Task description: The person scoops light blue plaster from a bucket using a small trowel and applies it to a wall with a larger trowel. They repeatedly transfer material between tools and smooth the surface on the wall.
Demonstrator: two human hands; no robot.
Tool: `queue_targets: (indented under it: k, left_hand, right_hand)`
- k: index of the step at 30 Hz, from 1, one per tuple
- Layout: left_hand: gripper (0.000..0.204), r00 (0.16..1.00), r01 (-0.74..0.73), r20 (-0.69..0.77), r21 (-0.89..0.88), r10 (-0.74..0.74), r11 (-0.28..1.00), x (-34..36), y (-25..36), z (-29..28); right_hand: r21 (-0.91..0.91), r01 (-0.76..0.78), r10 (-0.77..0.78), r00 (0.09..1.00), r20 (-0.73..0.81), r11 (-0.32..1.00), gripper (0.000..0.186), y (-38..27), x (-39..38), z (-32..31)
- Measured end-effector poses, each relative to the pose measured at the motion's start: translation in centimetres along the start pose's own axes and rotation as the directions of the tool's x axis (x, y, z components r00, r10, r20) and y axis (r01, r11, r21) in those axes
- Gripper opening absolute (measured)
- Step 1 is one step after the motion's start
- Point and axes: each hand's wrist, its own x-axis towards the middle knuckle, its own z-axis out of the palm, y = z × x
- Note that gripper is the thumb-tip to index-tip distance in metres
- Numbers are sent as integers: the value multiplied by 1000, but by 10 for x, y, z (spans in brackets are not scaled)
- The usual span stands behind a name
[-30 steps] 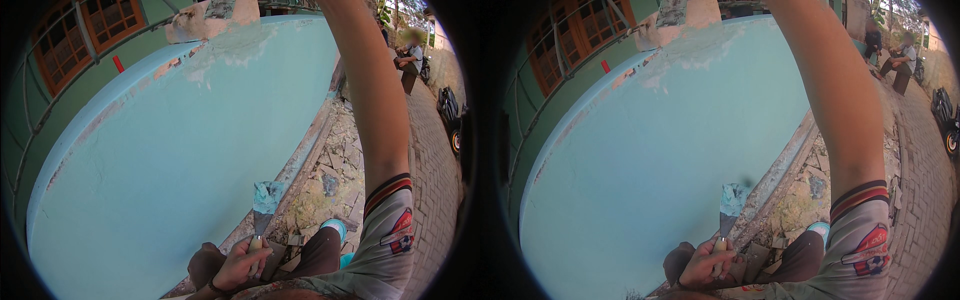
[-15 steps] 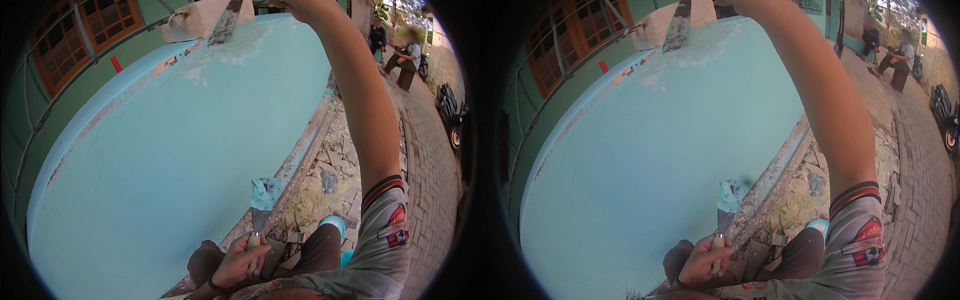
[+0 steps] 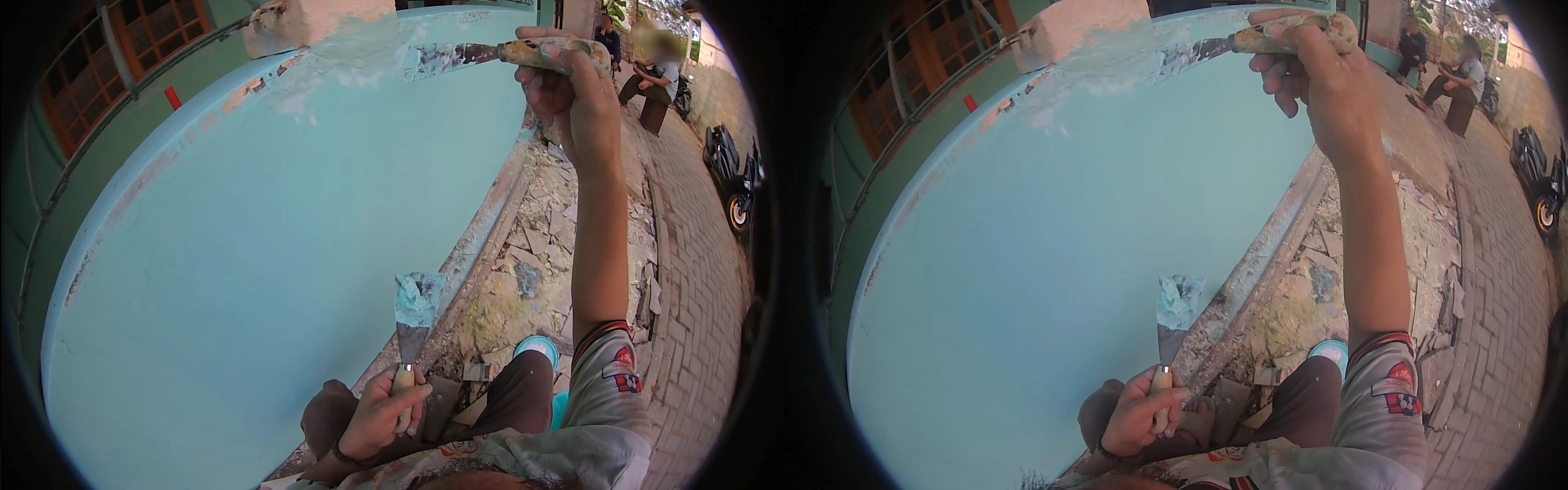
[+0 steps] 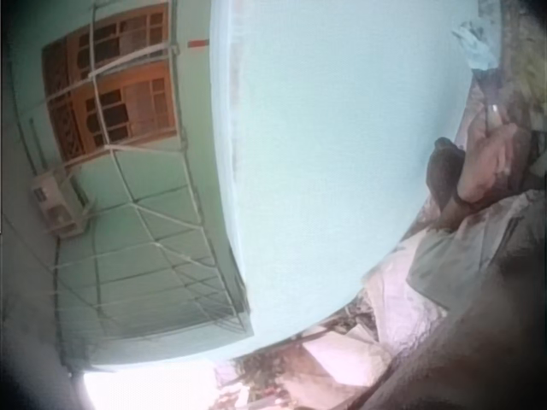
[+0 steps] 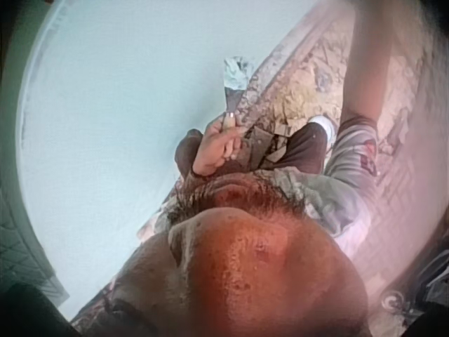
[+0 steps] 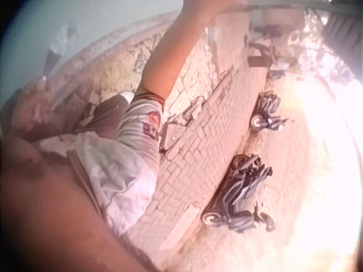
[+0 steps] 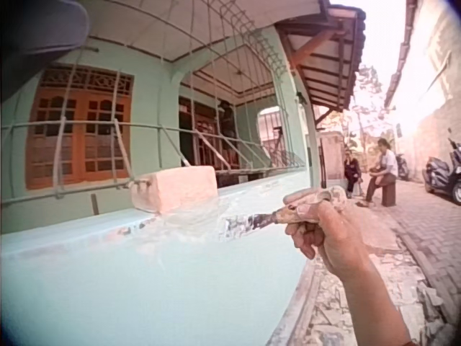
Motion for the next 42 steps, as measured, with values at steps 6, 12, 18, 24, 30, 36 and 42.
queue_targets:
  k: [6, 12, 18, 24, 30, 36, 42]
  left_hand:
    - [18, 1000, 2, 27, -3, -2, 1000, 2, -1, -4]
    - [17, 1000, -4, 28, -12, 4, 1000, 1, -1, -1]
    - [16, 1000, -2, 6, -4, 2, 1000, 0, 0, -1]
    - [15, 1000, -3, -3, -7, 3, 1000, 1, -3, -2]
    - [15, 1000, 0, 13, -20, 0, 1000, 2, -3, -6]
    - [15, 1000, -8, 23, -27, 9, 1000, 1, -2, -3]
    - [16, 1000, -14, 23, -22, 14, 1000, -1, -2, -5]
  right_hand:
    - [-140, -86, 81, 996, -37, 986, 32, 28, -13, 24]
    - [-217, -1, -7, 999, -40, 976, 28, 31, -19, 46]
    - [-322, 34, -44, 999, -24, 946, 28, 30, -31, 52]
    - [-317, 73, -73, 997, 10, 946, 27, 23, -36, 57]
    - [-260, 83, -74, 996, 44, 962, 26, 12, -41, 59]
    - [-319, 41, -44, 999, -2, 947, 24, 17, -35, 56]
    - [-267, 129, -127, 992, 25, 955, 24, 6, -45, 78]
